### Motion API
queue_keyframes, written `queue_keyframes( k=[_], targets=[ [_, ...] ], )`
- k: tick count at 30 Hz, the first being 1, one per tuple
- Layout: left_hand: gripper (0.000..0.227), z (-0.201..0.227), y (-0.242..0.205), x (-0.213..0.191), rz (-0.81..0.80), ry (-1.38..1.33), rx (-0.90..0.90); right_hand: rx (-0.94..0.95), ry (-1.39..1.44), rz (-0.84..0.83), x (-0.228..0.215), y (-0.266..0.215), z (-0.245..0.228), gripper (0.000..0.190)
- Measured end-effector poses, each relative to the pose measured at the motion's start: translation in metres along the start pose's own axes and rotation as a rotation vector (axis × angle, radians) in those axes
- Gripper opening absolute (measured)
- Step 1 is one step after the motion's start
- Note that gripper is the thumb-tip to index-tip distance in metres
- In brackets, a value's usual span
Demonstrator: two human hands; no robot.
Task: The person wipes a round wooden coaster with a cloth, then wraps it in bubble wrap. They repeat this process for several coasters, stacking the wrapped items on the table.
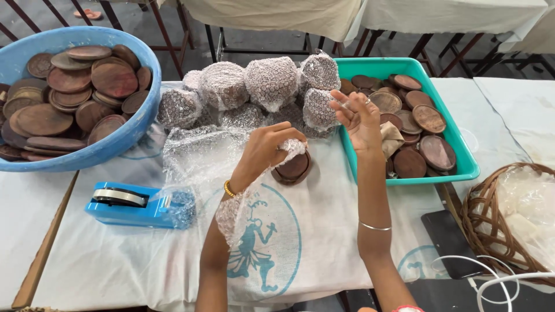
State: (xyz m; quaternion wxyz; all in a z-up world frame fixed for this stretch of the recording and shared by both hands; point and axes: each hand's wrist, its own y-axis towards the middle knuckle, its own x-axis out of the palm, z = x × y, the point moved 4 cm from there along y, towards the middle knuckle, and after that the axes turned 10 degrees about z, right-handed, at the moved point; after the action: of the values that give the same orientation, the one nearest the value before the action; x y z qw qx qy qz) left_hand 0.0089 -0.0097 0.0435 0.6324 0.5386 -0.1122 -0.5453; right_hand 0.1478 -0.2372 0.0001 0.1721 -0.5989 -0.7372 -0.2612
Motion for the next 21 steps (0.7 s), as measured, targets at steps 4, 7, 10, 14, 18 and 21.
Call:
queue_keyframes(
  k=[4, 7, 10, 14, 18, 21],
  targets=[
    [0.048, -0.007, -0.001, 0.001, -0.028, 0.016, -0.059, 0.066, 0.258, 0.001, -0.037, 0.014, 0.013, 0.011],
    [0.048, -0.012, -0.001, 0.001, -0.012, 0.007, -0.07, -0.023, 0.3, -0.006, -0.05, 0.016, 0.011, 0.01],
    [0.048, -0.02, -0.004, 0.002, 0.001, 0.026, -0.078, -0.172, 0.219, 0.09, -0.048, 0.009, 0.001, 0.007],
    [0.05, -0.03, -0.006, 0.0, 0.003, 0.064, -0.11, -0.243, 0.023, 0.21, -0.018, -0.008, -0.027, 0.024],
    [0.048, -0.033, -0.005, -0.002, 0.052, 0.049, -0.099, -0.212, 0.03, 0.132, 0.005, -0.02, -0.046, 0.033],
    [0.041, -0.036, -0.003, -0.003, 0.06, 0.048, -0.165, -0.292, -0.007, 0.182, -0.019, -0.014, -0.044, 0.031]
  ],
)
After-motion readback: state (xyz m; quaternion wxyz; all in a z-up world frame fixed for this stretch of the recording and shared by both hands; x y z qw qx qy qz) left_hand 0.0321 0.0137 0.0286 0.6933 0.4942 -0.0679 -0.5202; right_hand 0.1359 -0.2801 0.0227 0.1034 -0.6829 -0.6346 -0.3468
